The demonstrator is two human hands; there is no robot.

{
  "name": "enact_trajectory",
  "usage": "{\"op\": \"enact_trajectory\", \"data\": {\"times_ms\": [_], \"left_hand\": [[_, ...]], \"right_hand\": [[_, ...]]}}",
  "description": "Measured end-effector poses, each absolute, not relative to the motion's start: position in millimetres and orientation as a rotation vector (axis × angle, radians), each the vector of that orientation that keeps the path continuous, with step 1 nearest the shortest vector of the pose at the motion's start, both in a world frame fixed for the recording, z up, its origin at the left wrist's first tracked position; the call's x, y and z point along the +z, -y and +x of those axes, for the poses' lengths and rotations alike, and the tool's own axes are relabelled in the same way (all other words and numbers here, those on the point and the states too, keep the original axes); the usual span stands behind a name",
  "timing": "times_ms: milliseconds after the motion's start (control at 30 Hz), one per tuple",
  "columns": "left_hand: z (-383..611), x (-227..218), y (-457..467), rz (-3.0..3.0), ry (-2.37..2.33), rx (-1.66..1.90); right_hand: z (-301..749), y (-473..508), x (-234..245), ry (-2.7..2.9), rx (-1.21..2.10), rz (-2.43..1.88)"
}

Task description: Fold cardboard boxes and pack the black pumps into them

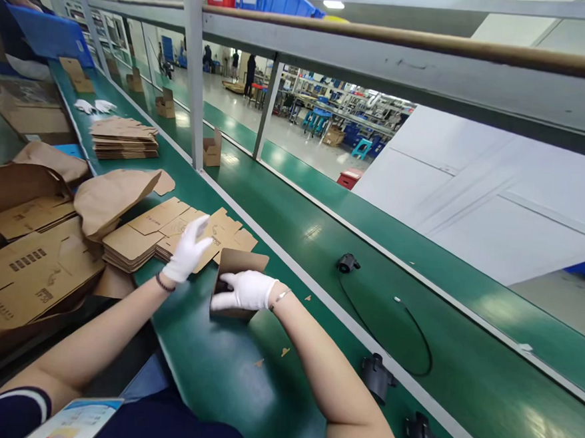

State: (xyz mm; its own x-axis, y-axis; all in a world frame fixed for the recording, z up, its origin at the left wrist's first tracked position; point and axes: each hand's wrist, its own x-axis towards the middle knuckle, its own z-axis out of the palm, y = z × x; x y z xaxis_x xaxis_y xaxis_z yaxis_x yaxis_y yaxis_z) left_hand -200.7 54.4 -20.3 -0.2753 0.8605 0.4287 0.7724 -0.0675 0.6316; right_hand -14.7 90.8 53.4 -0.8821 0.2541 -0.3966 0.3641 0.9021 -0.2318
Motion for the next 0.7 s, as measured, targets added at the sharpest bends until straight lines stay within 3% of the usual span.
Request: {"op": "enact_trajectory", "data": {"times_ms": [133,400,567,633,700], "left_hand": [[-195.5,-8.9,-120.3,2.008,-2.156,0.628],[-138.4,-32.7,-166.1,1.794,-2.355,0.285],[-141.1,-21.4,-175.2,1.676,-2.384,0.22],[-137.1,-15.3,-173.0,1.676,-2.347,0.219],[-126.3,-7.6,-164.1,1.716,-2.274,0.237]], "right_hand": [[6.1,-123.1,53.6,-2.654,-0.232,0.574],[14.2,-270.5,58.3,-2.544,-0.085,1.302],[3.3,-280.4,40.3,-2.679,0.073,1.669],[-0.4,-263.5,22.7,-2.879,-0.103,1.894],[-0.8,-241.0,2.9,-3.022,-0.625,2.189]]}}
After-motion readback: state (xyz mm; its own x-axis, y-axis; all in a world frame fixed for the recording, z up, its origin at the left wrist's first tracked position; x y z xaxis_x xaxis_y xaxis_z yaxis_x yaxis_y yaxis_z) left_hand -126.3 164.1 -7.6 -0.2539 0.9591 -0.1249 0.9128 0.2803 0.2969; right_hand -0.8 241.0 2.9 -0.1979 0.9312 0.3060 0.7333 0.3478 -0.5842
